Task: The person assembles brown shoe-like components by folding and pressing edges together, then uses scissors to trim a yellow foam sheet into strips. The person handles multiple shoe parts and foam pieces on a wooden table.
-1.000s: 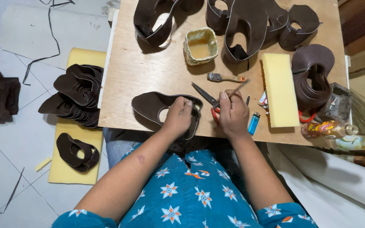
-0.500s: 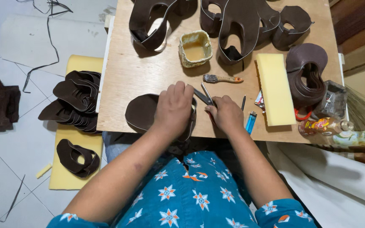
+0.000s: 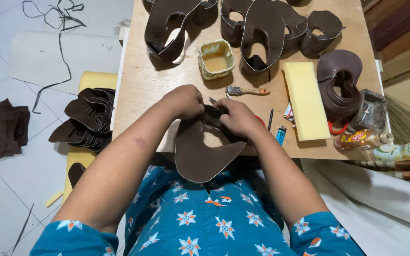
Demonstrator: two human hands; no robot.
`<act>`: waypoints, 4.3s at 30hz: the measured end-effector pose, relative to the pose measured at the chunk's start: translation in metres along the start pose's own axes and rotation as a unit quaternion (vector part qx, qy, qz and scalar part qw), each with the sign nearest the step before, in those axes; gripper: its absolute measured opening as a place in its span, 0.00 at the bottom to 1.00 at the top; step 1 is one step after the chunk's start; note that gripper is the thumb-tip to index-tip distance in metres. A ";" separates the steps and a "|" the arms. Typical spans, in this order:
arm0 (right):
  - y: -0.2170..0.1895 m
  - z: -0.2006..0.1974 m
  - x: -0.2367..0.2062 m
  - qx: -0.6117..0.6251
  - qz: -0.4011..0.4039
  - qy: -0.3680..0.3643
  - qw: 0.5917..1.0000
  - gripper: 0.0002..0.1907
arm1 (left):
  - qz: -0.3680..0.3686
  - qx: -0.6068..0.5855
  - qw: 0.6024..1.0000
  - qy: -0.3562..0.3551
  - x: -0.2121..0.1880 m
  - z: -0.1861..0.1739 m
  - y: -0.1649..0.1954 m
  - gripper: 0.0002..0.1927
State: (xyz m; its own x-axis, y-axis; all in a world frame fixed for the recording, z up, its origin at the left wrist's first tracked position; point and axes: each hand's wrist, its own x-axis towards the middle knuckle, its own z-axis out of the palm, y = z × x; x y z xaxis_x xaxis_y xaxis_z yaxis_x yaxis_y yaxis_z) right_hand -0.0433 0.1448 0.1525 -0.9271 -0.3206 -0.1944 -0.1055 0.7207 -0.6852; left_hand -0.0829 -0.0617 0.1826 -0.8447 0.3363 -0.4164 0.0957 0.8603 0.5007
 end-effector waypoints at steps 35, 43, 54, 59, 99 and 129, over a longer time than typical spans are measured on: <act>0.000 0.027 -0.018 -0.016 -0.074 0.049 0.996 0.13 | 0.115 0.115 0.978 0.129 -0.067 -0.023 0.021 0.17; -0.030 0.004 0.011 0.388 -0.091 0.321 0.859 0.13 | 0.174 -0.057 0.976 0.117 -0.153 0.022 0.081 0.22; -0.089 0.021 -0.050 0.585 -0.042 0.179 0.790 0.15 | 0.175 -0.070 0.828 0.527 -0.086 0.056 0.005 0.08; -0.095 0.011 -0.057 0.556 -0.027 0.201 0.806 0.15 | 0.096 -0.102 0.874 0.464 -0.085 0.062 0.009 0.07; -0.038 0.021 -0.043 0.322 0.010 0.287 0.902 0.18 | -0.006 -0.646 0.709 0.284 -0.086 0.085 0.043 0.12; -0.039 0.041 -0.037 0.546 0.082 0.225 0.803 0.14 | 0.049 -0.563 0.774 0.286 -0.085 0.095 0.048 0.11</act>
State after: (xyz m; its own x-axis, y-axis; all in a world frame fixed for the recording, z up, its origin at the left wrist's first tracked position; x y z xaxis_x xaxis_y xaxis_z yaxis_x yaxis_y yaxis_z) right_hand 0.0103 0.1033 0.1575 -0.9583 0.1547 -0.2403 0.1825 -0.3160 -0.9311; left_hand 0.0430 -0.0129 0.1697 -0.9881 -0.1232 -0.0919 -0.0735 -0.1464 0.9865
